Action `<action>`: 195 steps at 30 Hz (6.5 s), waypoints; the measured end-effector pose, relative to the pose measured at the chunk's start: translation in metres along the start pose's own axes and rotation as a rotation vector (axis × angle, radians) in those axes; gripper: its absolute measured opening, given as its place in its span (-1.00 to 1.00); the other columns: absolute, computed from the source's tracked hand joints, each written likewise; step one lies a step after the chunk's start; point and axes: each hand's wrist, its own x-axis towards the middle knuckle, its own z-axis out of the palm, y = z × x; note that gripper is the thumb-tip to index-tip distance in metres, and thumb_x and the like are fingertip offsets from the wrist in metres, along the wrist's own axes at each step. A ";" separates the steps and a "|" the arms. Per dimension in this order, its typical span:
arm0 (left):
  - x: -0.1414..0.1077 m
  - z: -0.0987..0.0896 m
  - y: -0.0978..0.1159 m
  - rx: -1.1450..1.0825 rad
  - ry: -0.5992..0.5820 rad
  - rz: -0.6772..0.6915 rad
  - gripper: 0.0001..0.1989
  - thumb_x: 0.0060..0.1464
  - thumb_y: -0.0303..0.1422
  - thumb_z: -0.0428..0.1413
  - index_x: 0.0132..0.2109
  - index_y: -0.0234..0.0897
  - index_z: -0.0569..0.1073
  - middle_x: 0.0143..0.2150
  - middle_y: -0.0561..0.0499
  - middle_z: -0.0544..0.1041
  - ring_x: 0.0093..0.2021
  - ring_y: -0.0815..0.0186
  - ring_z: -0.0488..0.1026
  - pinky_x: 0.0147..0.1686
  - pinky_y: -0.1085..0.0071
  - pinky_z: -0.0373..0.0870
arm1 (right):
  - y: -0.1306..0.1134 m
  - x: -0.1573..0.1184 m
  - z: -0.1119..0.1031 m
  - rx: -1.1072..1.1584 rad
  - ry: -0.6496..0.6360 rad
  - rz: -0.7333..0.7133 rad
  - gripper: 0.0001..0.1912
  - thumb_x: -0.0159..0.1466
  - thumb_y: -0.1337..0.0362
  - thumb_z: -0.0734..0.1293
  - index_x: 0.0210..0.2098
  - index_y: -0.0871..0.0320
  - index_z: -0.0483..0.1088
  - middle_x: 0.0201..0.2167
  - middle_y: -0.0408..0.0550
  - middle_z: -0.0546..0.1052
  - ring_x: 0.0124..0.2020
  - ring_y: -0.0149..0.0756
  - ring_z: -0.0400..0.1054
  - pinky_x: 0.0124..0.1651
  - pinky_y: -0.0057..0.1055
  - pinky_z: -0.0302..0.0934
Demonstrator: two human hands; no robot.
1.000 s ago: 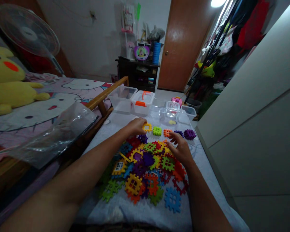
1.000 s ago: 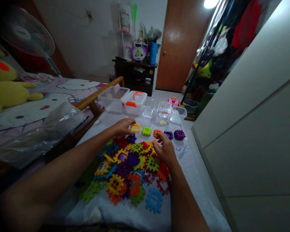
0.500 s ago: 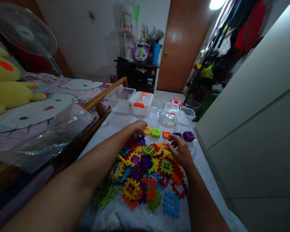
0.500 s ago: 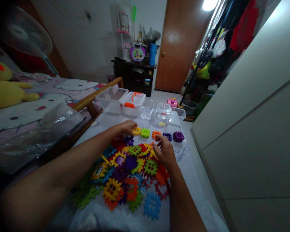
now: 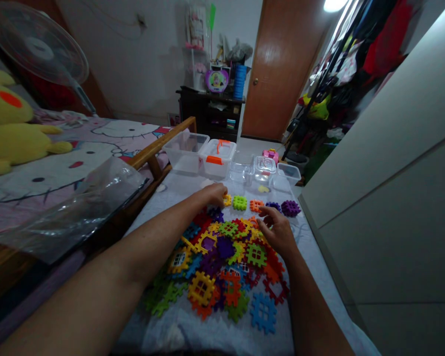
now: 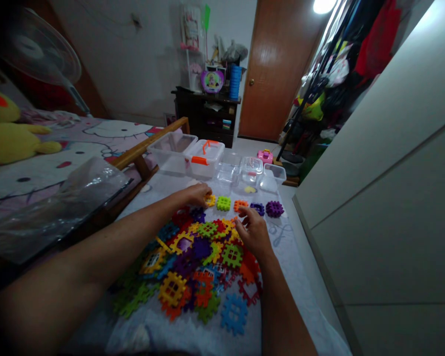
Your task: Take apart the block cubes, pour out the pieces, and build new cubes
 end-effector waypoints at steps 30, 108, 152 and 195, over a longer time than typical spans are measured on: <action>-0.001 -0.003 0.006 -0.035 -0.062 -0.089 -0.39 -0.25 -0.31 0.32 0.06 -0.30 0.55 0.08 -0.20 0.56 -0.03 0.06 0.53 -0.14 0.40 0.45 | 0.007 0.003 -0.014 0.356 0.680 0.307 -0.71 0.18 0.12 0.34 -0.20 0.18 0.44 -0.41 -0.15 0.46 -0.54 -0.42 0.26 -0.46 -0.44 0.18; -0.178 0.086 -0.082 -0.848 0.480 -0.307 -0.27 -0.09 0.15 0.16 0.10 -0.26 0.49 0.12 -0.14 0.55 0.12 0.01 0.47 0.20 0.15 0.31 | 0.006 -0.007 -0.019 -0.047 -0.487 -0.017 -0.44 0.07 0.22 0.49 0.07 0.02 0.39 0.03 0.00 0.46 0.07 -0.10 0.34 0.15 -0.08 0.24; -0.178 0.087 -0.082 -0.793 0.484 -0.319 -0.29 -0.05 0.11 0.13 0.11 -0.31 0.48 0.11 -0.16 0.56 0.08 0.01 0.50 0.18 0.15 0.34 | -0.037 -0.022 -0.027 -0.393 -0.609 -0.033 -0.70 0.04 0.29 0.41 -0.24 0.12 0.32 -0.27 -0.02 0.39 -0.24 -0.17 0.30 -0.14 -0.22 0.25; -0.134 -0.005 0.091 -0.115 0.203 0.201 -0.61 -0.03 -0.31 0.23 -0.02 -0.29 0.49 -0.04 -0.19 0.57 -0.03 0.04 0.51 -0.09 0.22 0.46 | -0.023 -0.012 0.011 -0.042 -0.268 -0.169 -0.54 0.12 0.24 0.40 0.01 0.11 0.30 -0.08 0.06 0.48 -0.06 -0.08 0.39 0.02 -0.08 0.32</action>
